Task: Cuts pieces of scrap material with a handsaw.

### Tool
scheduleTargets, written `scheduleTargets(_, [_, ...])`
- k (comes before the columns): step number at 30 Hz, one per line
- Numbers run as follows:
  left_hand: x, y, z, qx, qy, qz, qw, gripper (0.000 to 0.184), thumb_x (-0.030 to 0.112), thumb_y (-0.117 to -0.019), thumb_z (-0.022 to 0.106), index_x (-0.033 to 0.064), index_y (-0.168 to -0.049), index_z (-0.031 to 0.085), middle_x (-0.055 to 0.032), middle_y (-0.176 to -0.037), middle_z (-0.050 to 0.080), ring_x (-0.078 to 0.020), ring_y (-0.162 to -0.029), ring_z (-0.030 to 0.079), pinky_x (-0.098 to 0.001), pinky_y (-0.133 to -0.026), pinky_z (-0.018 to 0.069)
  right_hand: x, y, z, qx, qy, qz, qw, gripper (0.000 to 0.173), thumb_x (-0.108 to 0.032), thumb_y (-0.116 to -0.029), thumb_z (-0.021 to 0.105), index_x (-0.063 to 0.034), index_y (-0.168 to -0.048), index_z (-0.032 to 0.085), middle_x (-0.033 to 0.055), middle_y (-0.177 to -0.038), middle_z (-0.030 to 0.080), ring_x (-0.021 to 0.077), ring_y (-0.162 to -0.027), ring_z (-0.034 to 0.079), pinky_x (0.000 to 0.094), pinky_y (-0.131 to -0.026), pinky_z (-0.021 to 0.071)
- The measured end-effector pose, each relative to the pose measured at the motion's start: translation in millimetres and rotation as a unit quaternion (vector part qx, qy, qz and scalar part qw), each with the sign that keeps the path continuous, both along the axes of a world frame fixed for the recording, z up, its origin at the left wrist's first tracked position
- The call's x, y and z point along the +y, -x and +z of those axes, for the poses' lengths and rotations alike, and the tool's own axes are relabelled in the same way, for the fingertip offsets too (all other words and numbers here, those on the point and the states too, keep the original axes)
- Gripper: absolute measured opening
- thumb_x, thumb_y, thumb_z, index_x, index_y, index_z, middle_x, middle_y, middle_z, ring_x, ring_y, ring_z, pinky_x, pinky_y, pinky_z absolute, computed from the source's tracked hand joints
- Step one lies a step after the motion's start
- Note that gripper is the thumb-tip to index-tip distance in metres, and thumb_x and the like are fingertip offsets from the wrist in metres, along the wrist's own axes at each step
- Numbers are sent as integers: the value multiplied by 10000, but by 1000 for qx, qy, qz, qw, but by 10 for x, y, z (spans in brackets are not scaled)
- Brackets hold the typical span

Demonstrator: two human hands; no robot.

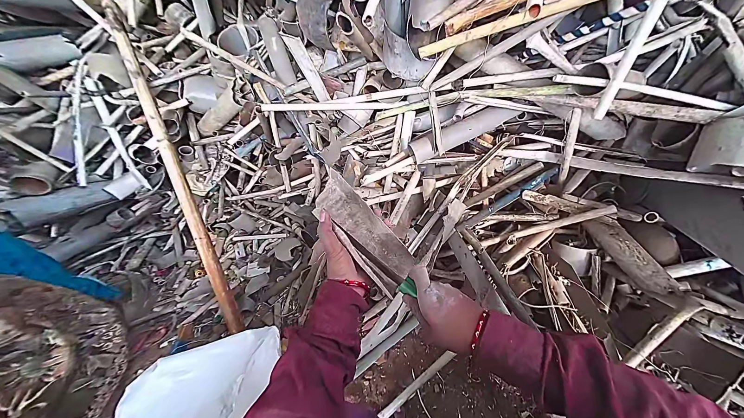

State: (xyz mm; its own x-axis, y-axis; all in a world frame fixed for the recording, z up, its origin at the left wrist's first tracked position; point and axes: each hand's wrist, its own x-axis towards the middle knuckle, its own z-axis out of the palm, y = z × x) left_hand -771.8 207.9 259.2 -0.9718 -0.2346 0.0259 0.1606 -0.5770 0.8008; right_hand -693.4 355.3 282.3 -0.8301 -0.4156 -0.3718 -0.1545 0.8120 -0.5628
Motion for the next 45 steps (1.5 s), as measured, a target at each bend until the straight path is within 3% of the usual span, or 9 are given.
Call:
scheduleTargets(3, [-19,7,14,-9,-30,-23,999,665,651,-1046,160,150,-1368,454,-137,-1069,710,-285,-938,732,-437,-763,619,-3,42,-8,10,-62,-55,997,570,-197,-1126,372,-11,-1602,118,251,-1482,495,374,-1213,648,494,-1022,505])
scheduleTargets(8, [-82,24,27,16,-29,5,999,660,667,-1039,152,162,-1281,501,-102,-972,727,-248,-829,741,-409,-684,626,-47,-61,-96,10,-58,55,997,522,-188,-1131,368,19,-1573,183,285,-1469,495,420,-1217,634,526,-1021,497])
scheduleTargets(12, [-161,77,3,7,-15,36,999,643,665,-1042,152,190,-1317,485,-91,-1017,724,-250,-877,739,-435,-735,623,-17,-29,-183,26,-100,-7,995,559,-123,-1115,357,31,-1601,129,286,-1541,414,410,-1204,643,493,-999,513])
scheduleTargets(16, [-148,84,-9,-10,-39,64,997,631,660,-1045,189,166,-1305,483,-91,-998,709,-239,-852,732,-424,-719,619,-24,-94,-138,-31,-44,44,998,507,-195,-1124,403,16,-1539,202,290,-1328,579,420,-1211,633,533,-1021,496])
scheduleTargets(21, [-272,119,-37,27,-12,68,997,628,654,-1048,165,189,-1323,484,-81,-1032,710,-235,-907,726,-433,-767,616,82,-48,-106,-13,-109,7,994,622,-105,-1099,408,7,-1614,78,290,-1452,501,427,-1215,633,529,-1016,502])
scheduleTargets(25, [-314,84,-23,61,-9,54,997,642,655,-1042,139,181,-1305,484,-79,-999,721,-236,-873,735,-418,-738,622,171,-123,-197,-29,-44,114,992,516,-167,-1100,469,7,-1534,250,303,-1181,625,454,-1136,643,568,-974,500])
scheduleTargets(36, [-378,98,-26,83,-34,50,995,701,701,-1019,105,187,-1307,485,-92,-1018,722,-247,-883,734,-424,-726,620,256,-192,-191,-34,-142,24,989,531,-149,-1110,414,2,-1579,213,299,-1379,557,454,-1220,622,562,-1009,496])
scheduleTargets(40, [-374,108,-29,96,-24,97,990,669,666,-1038,88,206,-1346,463,-83,-1037,711,-247,-883,730,-434,-720,621,356,-227,-240,-37,-37,77,996,416,-254,-1126,414,62,-1394,434,296,-1156,618,430,-1105,641,537,-962,499])
scheduleTargets(45, [-382,103,-31,99,-8,112,989,639,649,-1048,96,215,-1332,470,-48,-1031,711,-215,-892,727,-424,-730,620,420,-169,-236,-28,-88,45,995,443,-271,-1131,390,40,-1446,397,304,-1234,619,446,-1186,631,555,-1003,493])
